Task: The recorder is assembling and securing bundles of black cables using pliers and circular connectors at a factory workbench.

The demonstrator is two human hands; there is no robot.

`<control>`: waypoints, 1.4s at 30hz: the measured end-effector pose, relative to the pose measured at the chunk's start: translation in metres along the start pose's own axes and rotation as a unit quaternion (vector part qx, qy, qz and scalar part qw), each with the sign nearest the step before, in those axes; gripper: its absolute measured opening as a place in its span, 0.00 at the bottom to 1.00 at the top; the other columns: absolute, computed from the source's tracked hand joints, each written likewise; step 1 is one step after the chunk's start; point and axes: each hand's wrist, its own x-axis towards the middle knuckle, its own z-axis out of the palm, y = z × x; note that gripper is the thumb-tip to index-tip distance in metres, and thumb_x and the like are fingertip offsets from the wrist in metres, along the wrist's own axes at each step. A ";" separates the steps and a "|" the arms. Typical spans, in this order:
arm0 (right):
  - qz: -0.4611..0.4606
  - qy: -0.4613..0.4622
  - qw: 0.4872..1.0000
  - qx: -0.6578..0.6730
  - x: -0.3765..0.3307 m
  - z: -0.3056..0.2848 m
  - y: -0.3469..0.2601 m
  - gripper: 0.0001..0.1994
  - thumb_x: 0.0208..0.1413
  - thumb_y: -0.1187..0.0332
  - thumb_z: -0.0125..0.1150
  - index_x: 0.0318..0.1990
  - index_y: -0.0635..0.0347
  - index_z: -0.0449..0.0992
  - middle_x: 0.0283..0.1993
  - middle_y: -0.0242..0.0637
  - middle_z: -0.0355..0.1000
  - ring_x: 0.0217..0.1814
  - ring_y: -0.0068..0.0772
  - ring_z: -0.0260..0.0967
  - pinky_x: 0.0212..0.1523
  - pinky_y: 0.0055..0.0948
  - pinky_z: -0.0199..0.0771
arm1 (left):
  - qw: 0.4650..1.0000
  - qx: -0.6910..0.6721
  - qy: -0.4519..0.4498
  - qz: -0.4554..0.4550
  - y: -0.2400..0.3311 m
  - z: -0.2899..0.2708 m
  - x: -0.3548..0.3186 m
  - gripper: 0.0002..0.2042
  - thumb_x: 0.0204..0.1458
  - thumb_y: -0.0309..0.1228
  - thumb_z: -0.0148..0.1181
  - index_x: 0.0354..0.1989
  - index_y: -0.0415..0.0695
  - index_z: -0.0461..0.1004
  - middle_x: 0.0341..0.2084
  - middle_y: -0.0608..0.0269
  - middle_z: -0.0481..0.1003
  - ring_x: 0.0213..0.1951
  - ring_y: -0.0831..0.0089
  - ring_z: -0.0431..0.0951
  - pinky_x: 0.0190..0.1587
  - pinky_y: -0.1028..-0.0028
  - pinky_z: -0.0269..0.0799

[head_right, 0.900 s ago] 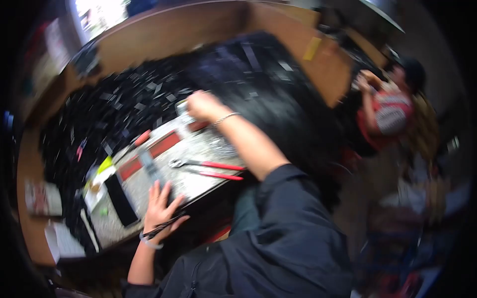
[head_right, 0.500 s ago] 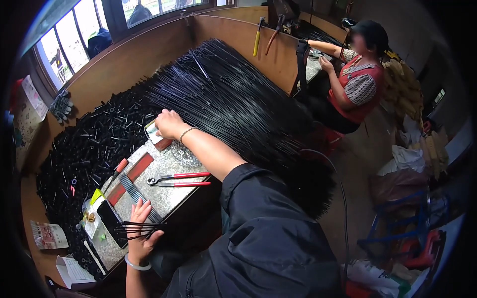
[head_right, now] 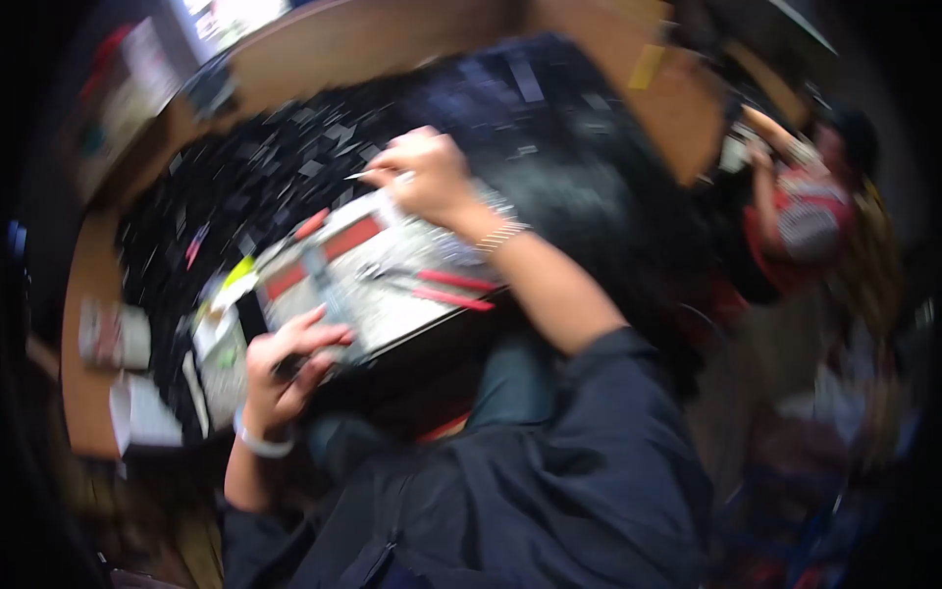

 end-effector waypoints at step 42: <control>-0.054 -0.111 0.980 0.155 -0.048 -0.075 -0.156 0.08 0.39 0.77 0.66 0.31 0.59 0.77 0.22 0.29 0.64 0.25 0.27 0.57 0.27 0.23 0.57 | 0.988 0.118 0.060 0.084 0.009 -0.004 -0.021 0.09 0.42 0.30 0.64 0.33 0.44 0.79 0.21 0.62 0.77 0.27 0.65 0.78 0.37 0.69 0.74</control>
